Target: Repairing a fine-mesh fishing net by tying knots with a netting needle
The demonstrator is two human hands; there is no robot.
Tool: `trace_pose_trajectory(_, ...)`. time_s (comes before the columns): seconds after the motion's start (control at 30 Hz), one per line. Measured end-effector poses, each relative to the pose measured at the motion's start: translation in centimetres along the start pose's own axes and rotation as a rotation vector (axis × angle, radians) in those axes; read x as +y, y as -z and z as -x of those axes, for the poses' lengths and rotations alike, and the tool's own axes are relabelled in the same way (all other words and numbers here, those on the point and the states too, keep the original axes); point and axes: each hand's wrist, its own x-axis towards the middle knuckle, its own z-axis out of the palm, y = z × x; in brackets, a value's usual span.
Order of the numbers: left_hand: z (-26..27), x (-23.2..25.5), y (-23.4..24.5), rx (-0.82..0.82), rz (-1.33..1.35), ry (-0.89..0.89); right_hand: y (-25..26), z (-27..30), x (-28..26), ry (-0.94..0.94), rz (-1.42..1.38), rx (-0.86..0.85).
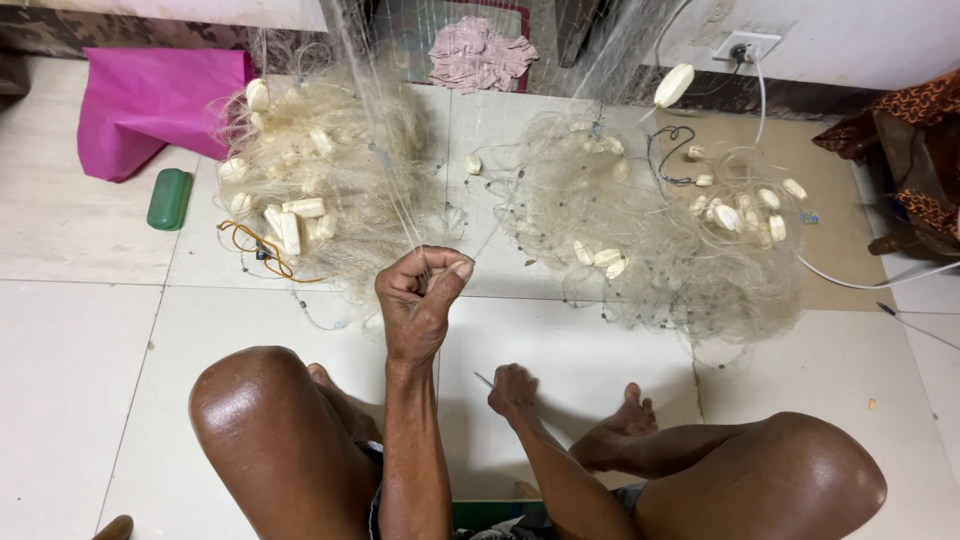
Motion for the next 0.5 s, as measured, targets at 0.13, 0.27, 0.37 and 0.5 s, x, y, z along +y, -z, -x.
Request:
trace_pose_trajectory(0.13, -0.2, -0.5, 0.4, 0.017, -0.019, 0.005, -3.7, -4.9, 3.5, -0.018, -0.058, -0.026)
trace_pose_trajectory(0.27, -0.2, -0.7, 0.6, 0.019, -0.03, -0.005, 2.9, -3.5, 8.0, 0.18, -0.563, -0.246)
trace_pose_trajectory(0.37, 0.0, -0.5, 0.5, 0.022, -0.021, -0.003, 14.2, 2.3, 5.9, 0.26, -0.906, -0.339)
trace_pose_trajectory(0.5, 0.3, -0.2, 0.2, 0.016, -0.002, -0.013, 24.0, 5.9, 4.6, 0.25, -1.174, -0.187)
